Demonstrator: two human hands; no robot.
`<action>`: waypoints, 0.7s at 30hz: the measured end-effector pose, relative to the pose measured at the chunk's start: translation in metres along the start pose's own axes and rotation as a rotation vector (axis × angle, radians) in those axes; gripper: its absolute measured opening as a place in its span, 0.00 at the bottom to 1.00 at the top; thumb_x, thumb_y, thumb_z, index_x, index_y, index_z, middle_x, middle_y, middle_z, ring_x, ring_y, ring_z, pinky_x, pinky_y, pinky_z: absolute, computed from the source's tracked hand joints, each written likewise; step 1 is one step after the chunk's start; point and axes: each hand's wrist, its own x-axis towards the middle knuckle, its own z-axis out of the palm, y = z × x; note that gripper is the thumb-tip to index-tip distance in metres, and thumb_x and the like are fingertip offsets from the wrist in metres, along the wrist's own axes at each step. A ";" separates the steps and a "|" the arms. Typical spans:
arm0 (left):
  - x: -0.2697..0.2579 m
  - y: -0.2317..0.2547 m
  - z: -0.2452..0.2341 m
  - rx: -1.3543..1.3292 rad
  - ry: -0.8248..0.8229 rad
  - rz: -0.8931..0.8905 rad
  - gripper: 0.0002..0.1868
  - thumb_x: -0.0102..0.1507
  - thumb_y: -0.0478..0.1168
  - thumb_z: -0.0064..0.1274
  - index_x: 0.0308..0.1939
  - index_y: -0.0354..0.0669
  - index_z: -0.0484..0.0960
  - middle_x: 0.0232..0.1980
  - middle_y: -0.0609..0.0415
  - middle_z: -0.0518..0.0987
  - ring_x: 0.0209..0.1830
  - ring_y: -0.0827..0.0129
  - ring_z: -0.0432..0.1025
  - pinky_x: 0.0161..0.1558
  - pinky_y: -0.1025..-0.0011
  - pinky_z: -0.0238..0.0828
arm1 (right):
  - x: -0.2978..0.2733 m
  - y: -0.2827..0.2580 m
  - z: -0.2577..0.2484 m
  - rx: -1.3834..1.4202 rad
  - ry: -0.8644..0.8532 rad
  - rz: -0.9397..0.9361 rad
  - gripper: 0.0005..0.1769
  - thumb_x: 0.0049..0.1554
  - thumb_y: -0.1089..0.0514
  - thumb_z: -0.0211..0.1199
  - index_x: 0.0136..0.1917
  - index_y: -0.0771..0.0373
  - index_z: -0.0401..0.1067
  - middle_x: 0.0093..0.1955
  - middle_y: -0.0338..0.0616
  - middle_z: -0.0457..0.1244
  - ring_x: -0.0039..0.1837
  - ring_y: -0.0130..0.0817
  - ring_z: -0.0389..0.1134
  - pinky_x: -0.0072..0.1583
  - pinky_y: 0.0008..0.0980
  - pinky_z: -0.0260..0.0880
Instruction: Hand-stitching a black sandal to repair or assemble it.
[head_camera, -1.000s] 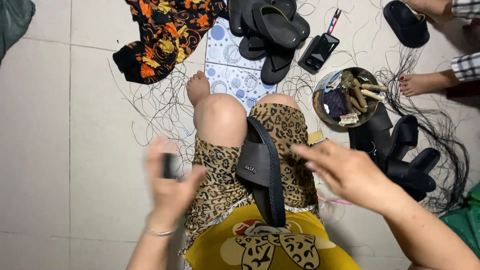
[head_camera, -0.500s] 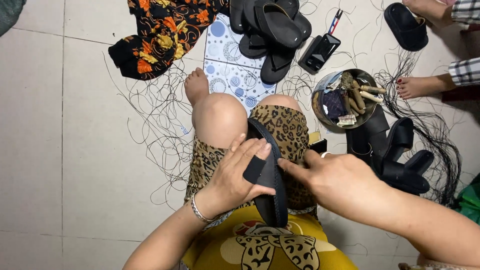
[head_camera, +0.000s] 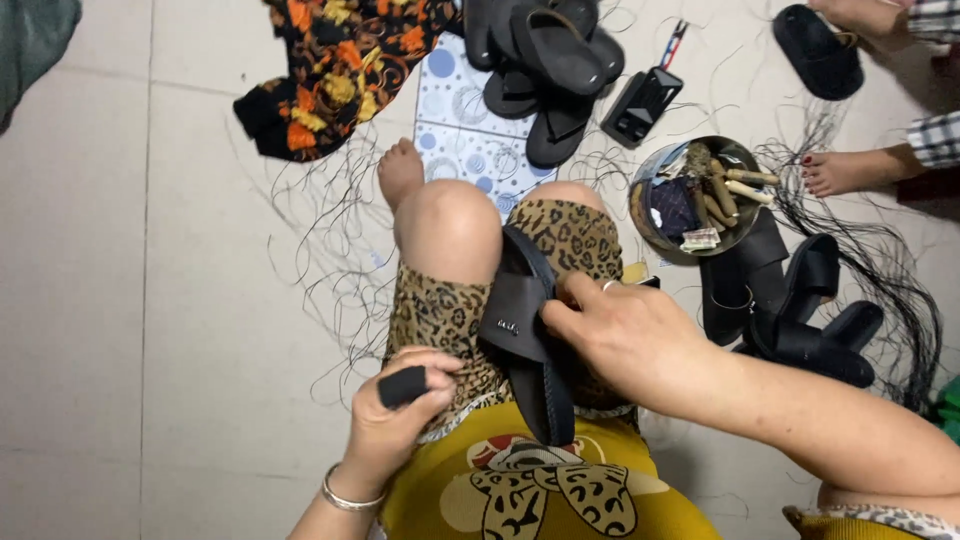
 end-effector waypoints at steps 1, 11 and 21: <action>0.003 0.011 0.002 -0.372 -0.114 0.100 0.05 0.61 0.37 0.63 0.38 0.40 0.85 0.44 0.47 0.81 0.45 0.59 0.76 0.51 0.63 0.81 | 0.007 0.003 -0.001 0.031 -0.064 0.007 0.15 0.50 0.60 0.62 0.50 0.54 0.64 0.44 0.48 0.60 0.26 0.46 0.65 0.27 0.47 0.66; 0.024 -0.021 0.094 -0.945 0.017 -0.533 0.07 0.67 0.22 0.48 0.38 0.34 0.76 0.34 0.46 0.77 0.31 0.65 0.71 0.34 0.72 0.67 | 0.077 0.030 -0.038 0.114 -0.523 -0.149 0.11 0.58 0.45 0.57 0.46 0.49 0.75 0.43 0.40 0.66 0.42 0.48 0.71 0.38 0.53 0.67; 0.025 -0.018 0.065 -0.878 -0.122 -0.526 0.01 0.65 0.27 0.55 0.41 0.33 0.81 0.30 0.48 0.80 0.25 0.70 0.72 0.26 0.79 0.67 | -0.079 0.060 -0.072 -0.226 -0.220 0.494 0.07 0.57 0.38 0.53 0.50 0.28 0.64 0.58 0.14 0.59 0.45 0.26 0.73 0.32 0.40 0.71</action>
